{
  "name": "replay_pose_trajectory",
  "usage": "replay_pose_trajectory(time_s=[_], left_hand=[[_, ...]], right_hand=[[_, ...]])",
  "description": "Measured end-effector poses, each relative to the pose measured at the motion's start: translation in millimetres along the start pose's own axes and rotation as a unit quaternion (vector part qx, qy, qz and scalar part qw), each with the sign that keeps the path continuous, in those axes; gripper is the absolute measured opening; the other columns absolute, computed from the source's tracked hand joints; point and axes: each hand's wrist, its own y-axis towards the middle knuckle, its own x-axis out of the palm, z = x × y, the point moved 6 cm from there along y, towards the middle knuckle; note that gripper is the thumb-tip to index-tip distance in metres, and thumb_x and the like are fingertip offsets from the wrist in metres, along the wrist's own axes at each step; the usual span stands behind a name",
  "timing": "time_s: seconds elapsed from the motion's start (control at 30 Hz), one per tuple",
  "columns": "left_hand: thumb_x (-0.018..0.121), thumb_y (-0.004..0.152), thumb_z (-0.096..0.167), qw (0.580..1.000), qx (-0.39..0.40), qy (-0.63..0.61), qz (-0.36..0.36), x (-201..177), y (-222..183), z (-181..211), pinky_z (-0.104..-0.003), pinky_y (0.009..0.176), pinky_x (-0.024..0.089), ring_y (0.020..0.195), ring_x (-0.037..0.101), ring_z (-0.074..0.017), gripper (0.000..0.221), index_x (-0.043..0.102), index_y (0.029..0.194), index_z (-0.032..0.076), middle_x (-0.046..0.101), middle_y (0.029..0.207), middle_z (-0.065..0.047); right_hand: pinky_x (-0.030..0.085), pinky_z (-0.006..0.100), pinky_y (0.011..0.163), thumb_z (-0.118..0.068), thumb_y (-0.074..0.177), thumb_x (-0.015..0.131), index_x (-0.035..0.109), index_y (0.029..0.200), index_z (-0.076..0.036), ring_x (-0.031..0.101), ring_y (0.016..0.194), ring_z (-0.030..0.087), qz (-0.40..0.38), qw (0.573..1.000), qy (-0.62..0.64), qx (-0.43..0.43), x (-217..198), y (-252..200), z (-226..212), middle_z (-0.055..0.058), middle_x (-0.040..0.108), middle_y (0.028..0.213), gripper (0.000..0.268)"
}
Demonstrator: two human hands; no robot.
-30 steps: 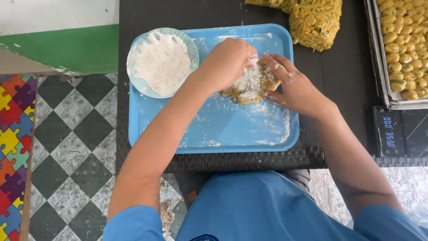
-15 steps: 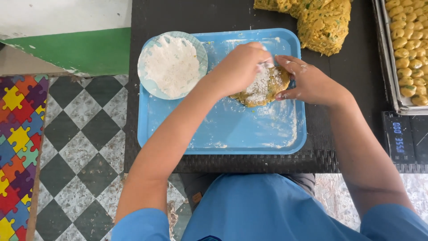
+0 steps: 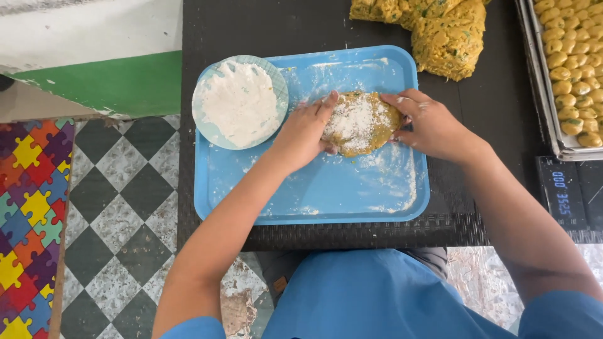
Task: The person is kneading a yellow dough on a blue tray, frequently dipping it into a bowl of white flour to prevent sticking and achieve the desired consistency.
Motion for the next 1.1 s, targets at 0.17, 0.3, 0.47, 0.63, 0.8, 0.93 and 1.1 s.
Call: replay_pose_trajectory(time_s=[0.17, 0.3, 0.47, 0.63, 0.8, 0.93, 1.1], left_hand=[[0.086, 0.086, 0.045, 0.991, 0.06, -0.015, 0.123, 35.1, 2.7, -28.5, -0.053, 0.108, 0.049, 0.121, 0.068, -0.0419, 0.098, 0.042, 0.159, -0.003, 0.068, 0.133, -0.028], [0.09, 0.079, 0.039, 0.985, 0.059, 0.01, 0.161, 53.7, 8.1, -43.7, -0.046, 0.102, 0.051, 0.114, 0.07, -0.0339, 0.091, 0.053, 0.153, 0.003, 0.072, 0.128, -0.018], [0.079, 0.086, 0.005, 0.99, -0.022, -0.094, 0.103, 13.9, -13.8, -10.8, -0.053, 0.106, 0.05, 0.123, 0.065, -0.0439, 0.078, 0.047, 0.157, -0.001, 0.065, 0.139, -0.025], [0.064, 0.089, 0.007, 0.965, -0.091, -0.237, 0.058, -5.9, -33.6, 5.9, -0.062, 0.109, 0.05, 0.136, 0.052, -0.0572, 0.082, 0.033, 0.164, 0.0, 0.052, 0.152, -0.033], [0.055, 0.087, 0.016, 0.876, -0.188, -0.43, 0.109, 3.3, -44.2, 2.7, -0.064, 0.102, 0.052, 0.134, 0.053, -0.0579, 0.088, 0.022, 0.166, -0.005, 0.046, 0.154, -0.04], [0.057, 0.089, 0.015, 0.899, -0.125, -0.388, 0.161, 13.7, -38.3, 1.4, -0.063, 0.108, 0.047, 0.136, 0.051, -0.0592, 0.082, 0.028, 0.161, -0.011, 0.046, 0.151, -0.043], [0.066, 0.104, 0.039, 0.945, -0.027, -0.141, 0.293, 36.7, -38.7, 11.0, -0.058, 0.106, 0.046, 0.124, 0.064, -0.049, 0.07, 0.047, 0.158, -0.001, 0.061, 0.137, -0.033]], right_hand=[[0.064, 0.05, 0.079, -0.023, 0.086, 0.087, 0.065, 0.15, -0.01, 0.073, 0.101, 0.039, 0.098, 0.99, 0.017, -0.099, -13.8, -4.6, -32.0, 0.014, 0.067, 0.122, 0.068], [0.062, 0.051, 0.084, -0.017, 0.09, 0.086, 0.07, 0.139, -0.001, 0.072, 0.112, 0.044, 0.169, 0.957, 0.042, -0.231, -22.7, 3.9, -75.5, 0.02, 0.069, 0.124, 0.054], [0.059, 0.051, 0.084, -0.018, 0.092, 0.084, 0.074, 0.133, -0.002, 0.069, 0.109, 0.039, 0.156, 0.94, 0.182, -0.244, 8.6, 41.1, -60.3, 0.021, 0.062, 0.131, 0.045], [0.037, 0.067, 0.114, -0.042, 0.115, 0.041, 0.058, 0.157, -0.013, 0.039, 0.147, 0.054, 0.162, 0.956, 0.106, -0.219, 29.6, 76.7, -71.0, 0.021, 0.047, 0.155, 0.054], [0.052, 0.058, 0.096, -0.059, 0.112, 0.029, 0.057, 0.155, -0.03, 0.056, 0.129, 0.04, -0.011, 0.979, -0.204, -0.013, 53.9, 104.2, -75.8, 0.007, 0.058, 0.15, 0.058], [0.054, 0.048, 0.077, -0.056, 0.117, 0.03, 0.075, 0.109, -0.022, 0.06, 0.097, 0.029, 0.088, 0.955, -0.274, -0.068, 72.2, 109.6, -50.2, 0.0, 0.065, 0.103, 0.058], [0.055, 0.04, 0.065, -0.049, 0.116, 0.039, 0.068, 0.095, -0.022, 0.063, 0.086, 0.026, 0.18, 0.914, -0.342, -0.123, 74.7, 128.7, -34.1, -0.004, 0.053, 0.085, 0.045]])
